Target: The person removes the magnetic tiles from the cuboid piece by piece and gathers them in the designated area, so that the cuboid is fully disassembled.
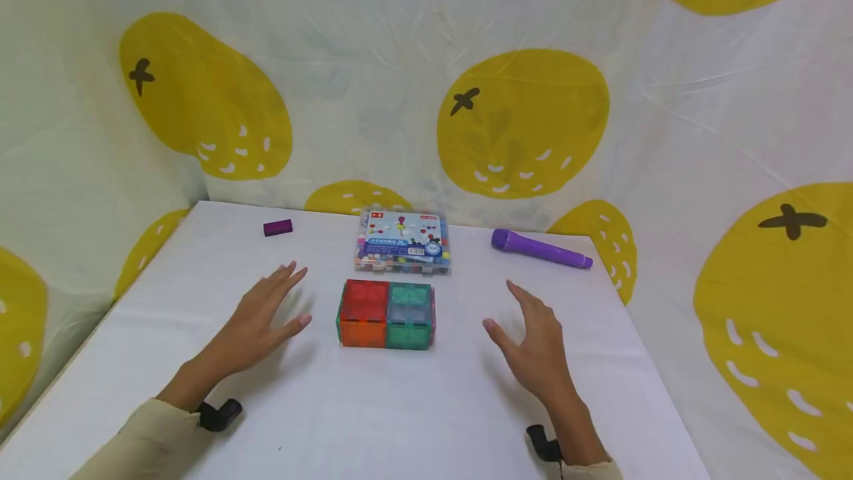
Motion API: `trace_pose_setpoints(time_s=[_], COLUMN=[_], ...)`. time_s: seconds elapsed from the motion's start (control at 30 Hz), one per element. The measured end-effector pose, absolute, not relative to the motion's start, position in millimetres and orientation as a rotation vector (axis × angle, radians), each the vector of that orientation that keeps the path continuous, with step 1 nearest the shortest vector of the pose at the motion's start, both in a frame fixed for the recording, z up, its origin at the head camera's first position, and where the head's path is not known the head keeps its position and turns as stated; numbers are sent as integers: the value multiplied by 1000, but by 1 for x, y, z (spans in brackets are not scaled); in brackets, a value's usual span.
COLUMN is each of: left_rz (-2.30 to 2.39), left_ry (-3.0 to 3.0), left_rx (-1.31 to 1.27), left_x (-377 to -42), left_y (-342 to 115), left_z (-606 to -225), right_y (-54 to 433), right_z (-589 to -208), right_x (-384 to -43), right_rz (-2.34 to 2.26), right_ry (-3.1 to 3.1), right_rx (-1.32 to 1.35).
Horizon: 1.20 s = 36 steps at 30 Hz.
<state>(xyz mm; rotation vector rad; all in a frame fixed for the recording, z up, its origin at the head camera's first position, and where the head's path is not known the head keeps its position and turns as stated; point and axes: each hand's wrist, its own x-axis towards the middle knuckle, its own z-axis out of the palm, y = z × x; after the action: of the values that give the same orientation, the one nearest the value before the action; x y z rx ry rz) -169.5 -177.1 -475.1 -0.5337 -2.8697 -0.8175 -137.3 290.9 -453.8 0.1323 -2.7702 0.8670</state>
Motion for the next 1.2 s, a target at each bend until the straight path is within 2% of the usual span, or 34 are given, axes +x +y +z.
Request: trace_pose_setpoints(time_s=[0.2, 0.47, 0.67, 1.2], left_rz=[-1383, -1745, -1858, -1929], left_ry=[-2825, -2692, -2642, -2581], left_rx=[-478, -506, -501, -601], left_x=[-176, -187, -190, -193], left_y=[-144, -119, -111, -108], left_z=[-486, -496, -500, -502], right_y=[261, 231, 219, 210], right_z=[-461, -469, -473, -462], right_x=[-151, -170, -177, -182], right_rz=[1205, 1475, 1629, 1675], right_ry=[-2818, -2797, -2777, -2809], right_rx=[165, 285, 284, 188])
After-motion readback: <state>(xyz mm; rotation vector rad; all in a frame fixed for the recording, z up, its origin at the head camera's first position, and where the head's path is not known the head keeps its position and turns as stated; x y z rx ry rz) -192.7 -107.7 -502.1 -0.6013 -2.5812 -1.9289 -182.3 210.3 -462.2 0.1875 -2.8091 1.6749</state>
